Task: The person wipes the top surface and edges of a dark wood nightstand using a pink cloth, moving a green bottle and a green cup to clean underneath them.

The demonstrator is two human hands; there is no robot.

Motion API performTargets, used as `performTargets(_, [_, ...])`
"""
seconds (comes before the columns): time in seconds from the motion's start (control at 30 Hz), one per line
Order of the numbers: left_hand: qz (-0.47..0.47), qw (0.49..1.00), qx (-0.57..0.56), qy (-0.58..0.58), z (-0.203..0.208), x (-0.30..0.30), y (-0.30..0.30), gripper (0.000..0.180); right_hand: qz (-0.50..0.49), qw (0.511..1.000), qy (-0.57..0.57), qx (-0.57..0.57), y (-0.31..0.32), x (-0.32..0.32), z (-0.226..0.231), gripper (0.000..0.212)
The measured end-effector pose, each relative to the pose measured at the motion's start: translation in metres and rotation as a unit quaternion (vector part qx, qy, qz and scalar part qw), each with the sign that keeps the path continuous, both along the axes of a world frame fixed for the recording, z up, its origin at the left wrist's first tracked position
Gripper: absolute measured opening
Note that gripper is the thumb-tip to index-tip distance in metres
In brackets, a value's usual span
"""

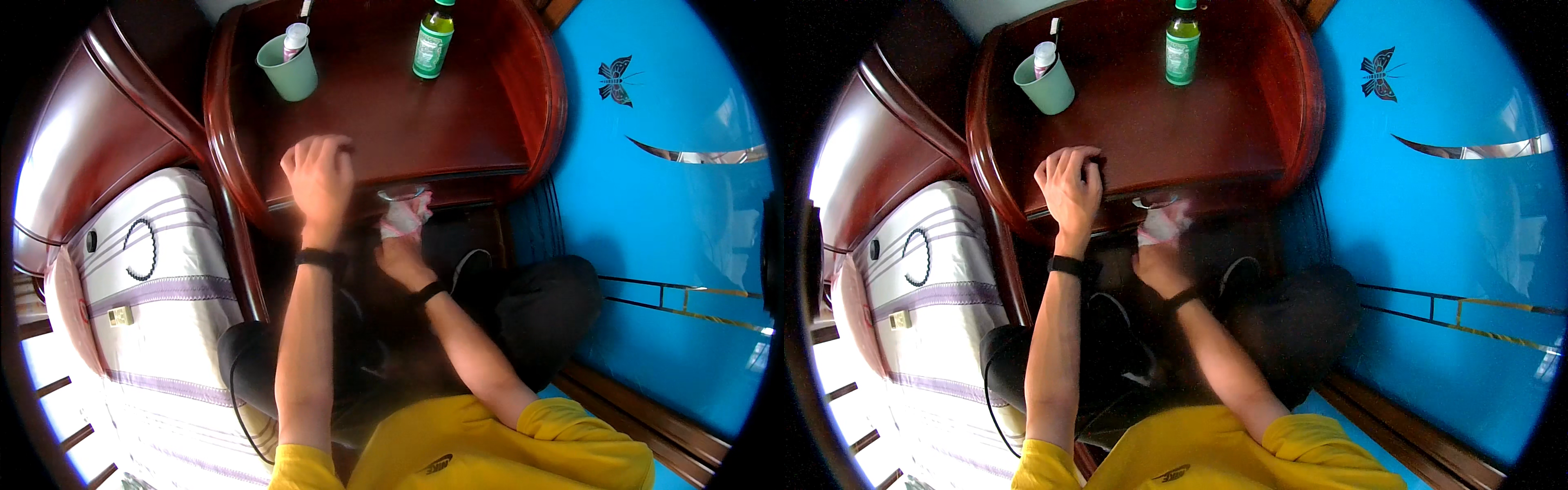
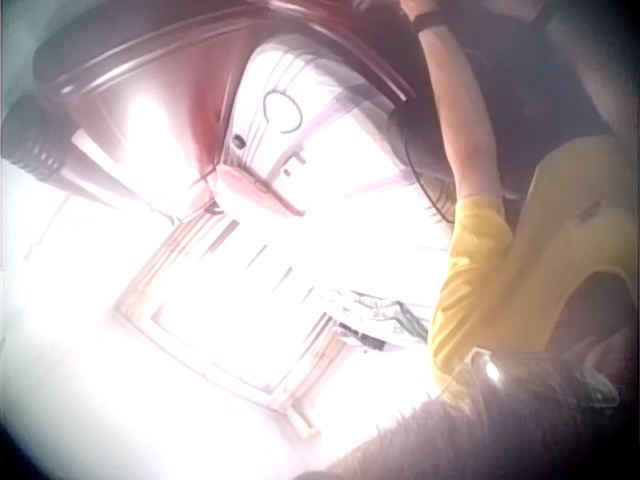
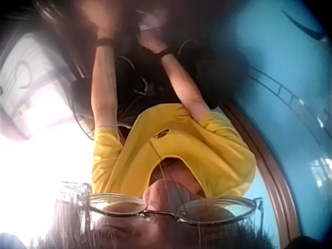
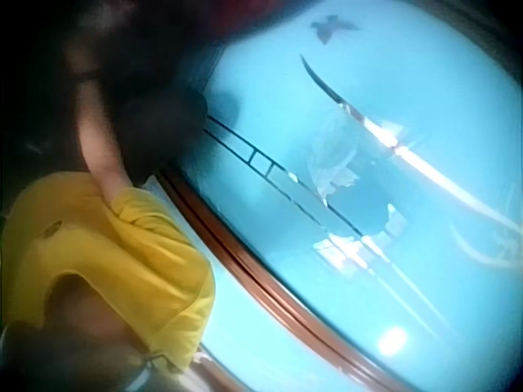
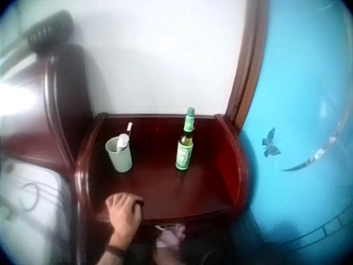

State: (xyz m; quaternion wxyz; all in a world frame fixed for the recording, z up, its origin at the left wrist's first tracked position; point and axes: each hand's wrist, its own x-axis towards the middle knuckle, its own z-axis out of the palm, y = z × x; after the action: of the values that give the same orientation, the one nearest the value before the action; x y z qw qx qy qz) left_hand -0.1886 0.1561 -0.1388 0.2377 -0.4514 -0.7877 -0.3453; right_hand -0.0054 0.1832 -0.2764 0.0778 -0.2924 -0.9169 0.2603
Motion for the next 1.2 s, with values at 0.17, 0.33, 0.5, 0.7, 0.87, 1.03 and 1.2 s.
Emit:
performTargets(0.17, [0.011, 0.999, 0.024, 0.022, 0.001, 0.001, 0.004, 0.015, 0.061, 0.994, -0.079, -0.053, -0.027, -0.030, 0.007, 0.074])
performTargets(0.33, [0.016, 0.999, 0.030, 0.025, -0.002, -0.003, 0.001, 0.015, 0.158, 0.971, -0.145, -0.109, -0.055, -0.051, 0.028, 0.065])
performTargets(0.5, [0.011, 1.000, 0.018, 0.003, -0.002, -0.001, 0.005, 0.014, 0.164, 0.968, 0.183, -0.048, -0.078, -0.069, 0.003, 0.058])
performTargets(0.7, [0.000, 1.000, 0.007, -0.023, -0.003, -0.002, 0.000, 0.012, 0.219, 0.957, 0.141, -0.126, -0.093, -0.065, -0.022, 0.062])
performTargets(0.87, [-0.003, 1.000, 0.007, -0.011, -0.001, -0.002, -0.001, 0.014, 0.239, 0.951, 0.121, -0.154, -0.092, -0.067, -0.035, 0.066])
performTargets(1.03, [-0.017, 1.000, 0.025, -0.001, -0.002, 0.002, 0.009, 0.014, 0.205, 0.937, 0.106, -0.264, -0.072, -0.071, -0.057, 0.070])
performTargets(1.2, [0.002, 1.000, 0.000, 0.001, -0.005, -0.003, -0.005, 0.014, 0.172, 0.982, -0.057, 0.054, -0.044, -0.050, -0.005, 0.079])
